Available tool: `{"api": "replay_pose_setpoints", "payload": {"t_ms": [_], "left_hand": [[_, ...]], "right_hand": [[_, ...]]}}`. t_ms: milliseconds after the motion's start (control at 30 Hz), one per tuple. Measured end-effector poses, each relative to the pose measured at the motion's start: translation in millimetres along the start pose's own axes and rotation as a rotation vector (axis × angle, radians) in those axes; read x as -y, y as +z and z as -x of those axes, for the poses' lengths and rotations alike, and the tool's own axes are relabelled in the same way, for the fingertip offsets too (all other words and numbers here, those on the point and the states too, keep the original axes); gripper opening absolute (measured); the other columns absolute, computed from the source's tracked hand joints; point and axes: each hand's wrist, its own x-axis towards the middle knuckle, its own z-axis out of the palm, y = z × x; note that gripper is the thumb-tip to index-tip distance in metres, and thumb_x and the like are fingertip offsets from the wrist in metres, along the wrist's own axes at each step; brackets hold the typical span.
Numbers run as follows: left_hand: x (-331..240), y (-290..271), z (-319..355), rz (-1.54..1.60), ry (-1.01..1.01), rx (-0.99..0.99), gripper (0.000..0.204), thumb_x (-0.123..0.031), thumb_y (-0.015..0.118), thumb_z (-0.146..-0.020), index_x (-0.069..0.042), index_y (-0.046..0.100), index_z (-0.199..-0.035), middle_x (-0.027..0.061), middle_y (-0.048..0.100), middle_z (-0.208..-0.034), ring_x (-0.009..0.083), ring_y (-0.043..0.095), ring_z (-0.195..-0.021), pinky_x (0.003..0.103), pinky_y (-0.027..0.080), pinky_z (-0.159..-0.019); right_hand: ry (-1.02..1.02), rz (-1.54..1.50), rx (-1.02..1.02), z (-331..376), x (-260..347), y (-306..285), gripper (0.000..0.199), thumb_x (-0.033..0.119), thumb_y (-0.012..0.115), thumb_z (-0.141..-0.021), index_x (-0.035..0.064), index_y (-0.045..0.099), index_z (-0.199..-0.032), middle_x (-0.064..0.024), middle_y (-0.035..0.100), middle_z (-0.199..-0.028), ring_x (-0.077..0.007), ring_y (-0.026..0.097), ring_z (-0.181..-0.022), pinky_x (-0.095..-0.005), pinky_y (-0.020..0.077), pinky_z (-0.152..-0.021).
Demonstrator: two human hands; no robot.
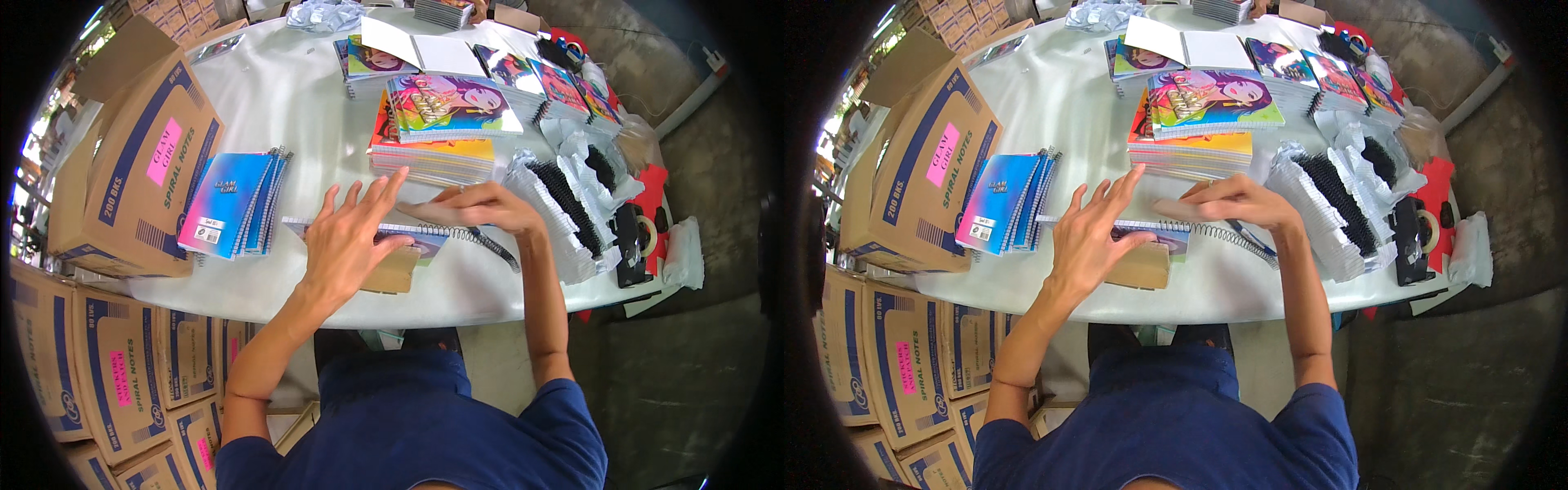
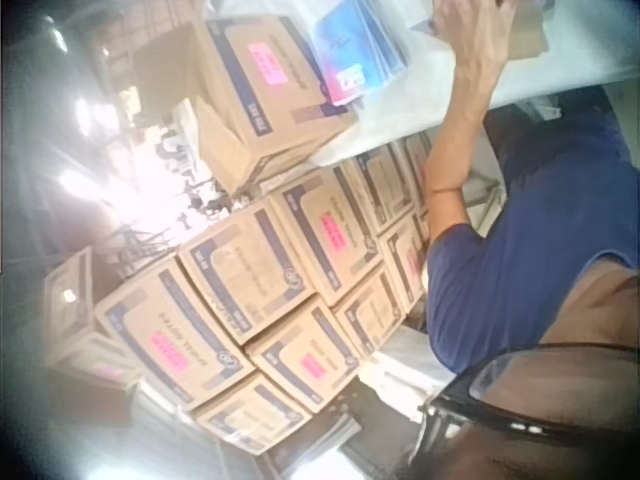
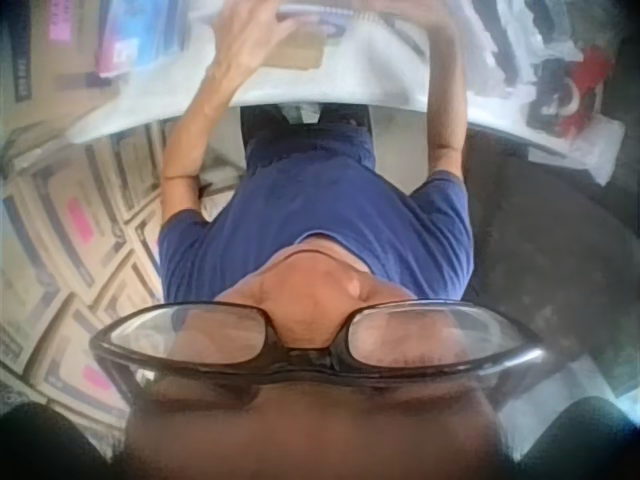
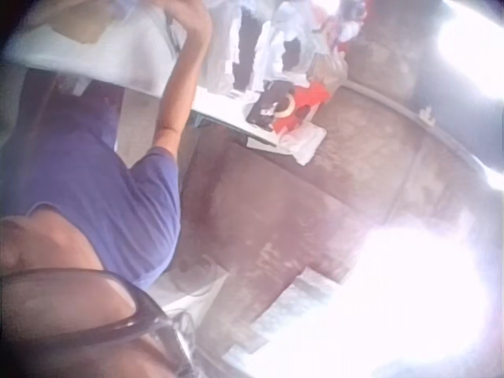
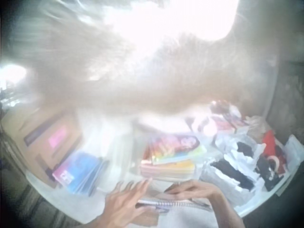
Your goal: The person aligns notebook covers and pages on a wooden jig, manually positions a spiral wire through the holes, and uses a pair of pliers to secure and trim the wire ends.
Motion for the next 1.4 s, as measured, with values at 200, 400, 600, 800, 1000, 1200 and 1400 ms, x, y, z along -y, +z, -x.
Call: {"api": "replay_pose_setpoints", "payload": {"t_ms": [200,400,600,800,1000,1200,1400], "left_hand": [[2.9,-2.1,1.5,0.003,-0.001,-0.007,0.099,-0.038,0.082,-0.063,-0.025,0.035,-0.149,0.0160,0.066,-0.117,0.0362,0.061,-0.114,0.052,0.042,-0.103],[10.5,-1.9,5.0,-0.016,-0.004,0.002,0.096,-0.038,0.081,-0.066,-0.023,0.035,-0.149,0.0077,0.060,-0.129,0.0358,0.061,-0.112,0.054,0.042,-0.101],[16.4,-3.8,6.5,-0.033,-0.012,-0.054,0.097,-0.039,0.082,-0.062,-0.024,0.039,-0.147,0.0156,0.066,-0.117,0.0356,0.061,-0.114,0.052,0.040,-0.104],[21.7,-7.7,9.0,-0.047,-0.021,-0.074,0.097,-0.038,0.082,-0.060,-0.022,0.040,-0.147,0.0119,0.064,-0.123,0.0353,0.061,-0.115,0.052,0.039,-0.105],[22.8,-9.9,8.8,-0.047,-0.040,-0.078,0.097,-0.038,0.083,-0.060,-0.023,0.041,-0.146,0.0103,0.064,-0.124,0.0356,0.060,-0.116,0.052,0.037,-0.105],[27.0,-15.5,11.9,-0.080,-0.067,-0.062,0.097,-0.036,0.083,-0.060,-0.023,0.041,-0.146,0.0055,0.062,-0.129,0.0359,0.058,-0.119,0.054,0.036,-0.105],[31.9,-19.1,13.5,-0.084,-0.092,-0.080,0.096,-0.034,0.084,-0.059,-0.023,0.042,-0.145,0.0049,0.061,-0.131,0.0390,0.054,-0.123,0.056,0.033,-0.107]], "right_hand": [[0.047,-0.014,0.010,-11.1,0.2,7.5,0.059,0.043,0.072,-0.082,-0.0062,0.068,-0.113,-0.0208,0.064,-0.120,-0.0277,0.058,-0.112,-0.0377,0.0427,-0.098],[0.137,0.024,-0.019,-20.3,9.7,12.1,0.069,0.052,0.075,-0.075,-0.0100,0.069,-0.106,-0.0212,0.065,-0.116,-0.0278,0.061,-0.108,-0.0357,0.0459,-0.094],[-0.067,-0.267,-0.023,-16.7,-28.5,8.4,0.053,0.042,0.072,-0.082,-0.0078,0.071,-0.102,-0.0189,0.067,-0.112,-0.0250,0.060,-0.108,-0.0353,0.0447,-0.095],[-0.068,-0.248,-0.088,-22.8,-8.8,21.5,0.047,0.040,0.072,-0.082,-0.0055,0.072,-0.097,-0.0159,0.068,-0.103,-0.0212,0.060,-0.104,-0.0316,0.0462,-0.087],[-0.099,-0.635,-0.092,-21.3,-18.8,24.6,0.051,0.042,0.072,-0.084,-0.0070,0.071,-0.097,-0.0217,0.065,-0.117,-0.0290,0.059,-0.111,-0.0408,0.0419,-0.098],[-0.144,-1.006,-0.239,-35.0,-12.8,38.4,0.054,0.045,0.070,-0.085,-0.0059,0.070,-0.104,-0.0192,0.067,-0.113,-0.0272,0.061,-0.110,-0.0359,0.0461,-0.095],[0.018,-0.264,-0.088,-62.0,-8.2,29.5,0.050,0.041,0.072,-0.084,-0.0049,0.070,-0.103,-0.0160,0.067,-0.111,-0.0254,0.061,-0.104,-0.0352,0.0470,-0.091]]}}
